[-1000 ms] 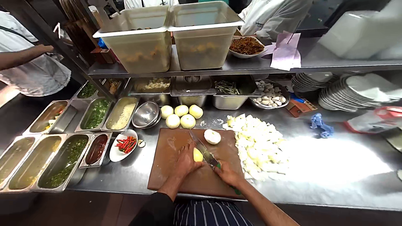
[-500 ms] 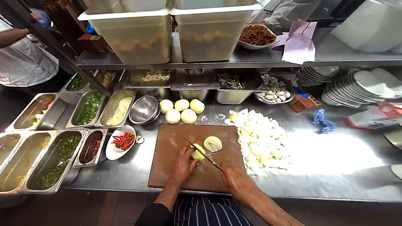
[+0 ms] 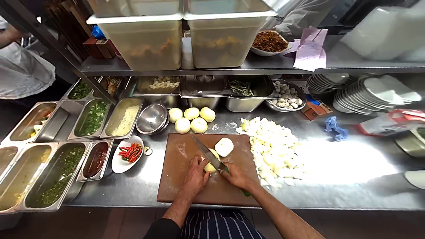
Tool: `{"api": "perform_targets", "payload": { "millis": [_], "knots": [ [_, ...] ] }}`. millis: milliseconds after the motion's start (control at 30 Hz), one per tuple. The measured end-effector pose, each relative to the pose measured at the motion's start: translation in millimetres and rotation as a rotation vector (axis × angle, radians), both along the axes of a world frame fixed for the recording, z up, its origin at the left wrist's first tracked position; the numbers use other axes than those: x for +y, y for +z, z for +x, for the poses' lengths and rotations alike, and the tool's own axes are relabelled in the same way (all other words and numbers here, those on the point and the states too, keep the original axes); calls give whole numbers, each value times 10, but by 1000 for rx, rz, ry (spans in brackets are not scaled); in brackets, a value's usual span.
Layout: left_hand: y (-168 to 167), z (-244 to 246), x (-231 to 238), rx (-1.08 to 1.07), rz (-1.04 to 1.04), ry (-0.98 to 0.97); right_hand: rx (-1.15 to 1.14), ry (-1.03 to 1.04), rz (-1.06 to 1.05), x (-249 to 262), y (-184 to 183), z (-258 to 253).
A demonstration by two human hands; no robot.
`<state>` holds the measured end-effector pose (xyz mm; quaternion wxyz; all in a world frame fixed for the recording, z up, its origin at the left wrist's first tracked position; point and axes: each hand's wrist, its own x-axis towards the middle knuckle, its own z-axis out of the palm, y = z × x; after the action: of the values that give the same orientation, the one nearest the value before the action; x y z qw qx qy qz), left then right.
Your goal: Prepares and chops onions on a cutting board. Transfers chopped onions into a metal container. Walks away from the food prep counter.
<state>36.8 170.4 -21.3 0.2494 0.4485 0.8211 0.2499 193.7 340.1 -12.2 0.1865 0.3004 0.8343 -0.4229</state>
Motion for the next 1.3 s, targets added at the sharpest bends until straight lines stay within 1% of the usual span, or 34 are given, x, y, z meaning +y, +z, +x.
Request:
{"api": "perform_targets", "payload": {
  "millis": [67, 133, 233, 300, 333, 400, 500, 633, 833, 1000, 1067, 1133, 1200, 1300],
  "knots": [
    [136, -36, -52, -37, -77, -12, 28, -42, 53, -55, 76, 110],
    [137, -63, -174, -49, -75, -16, 114, -136, 43, -195, 127, 201],
    [5, -78, -335, -61, 0, -4, 234, -345, -179, -411, 103, 143],
    [-77, -69, -372, -43, 64, 18, 297, -429, -282, -520, 61, 47],
    [-92, -64, -363, -36, 82, 29, 310, -433, -288, -553, 68, 1],
    [-86, -53, -329, -15, 82, 48, 326, -401, -236, -608, 60, -68],
    [-40, -48, -262, 22, 50, 64, 342, -340, -111, -685, -13, -134],
    [56, -14, -165, 26, -18, 93, 313, -290, -67, -713, 9, -185],
    [67, 11, -55, 36, -39, 103, 276, -252, 34, -623, -80, -206],
    [125, 2, 5, 34, -120, 63, 203, -243, 51, -447, -115, -235],
    [68, 0, -94, 26, -72, 62, 223, -282, 51, -352, -173, -231],
    [-37, 19, -266, 24, 29, 65, 257, -318, 50, -288, -187, -237],
    [-141, 63, -371, 43, 117, 64, 266, -321, 72, -276, -127, -250],
    [-132, 94, -342, 25, 139, 86, 287, -255, 47, -373, 49, -246]
  ]
}}
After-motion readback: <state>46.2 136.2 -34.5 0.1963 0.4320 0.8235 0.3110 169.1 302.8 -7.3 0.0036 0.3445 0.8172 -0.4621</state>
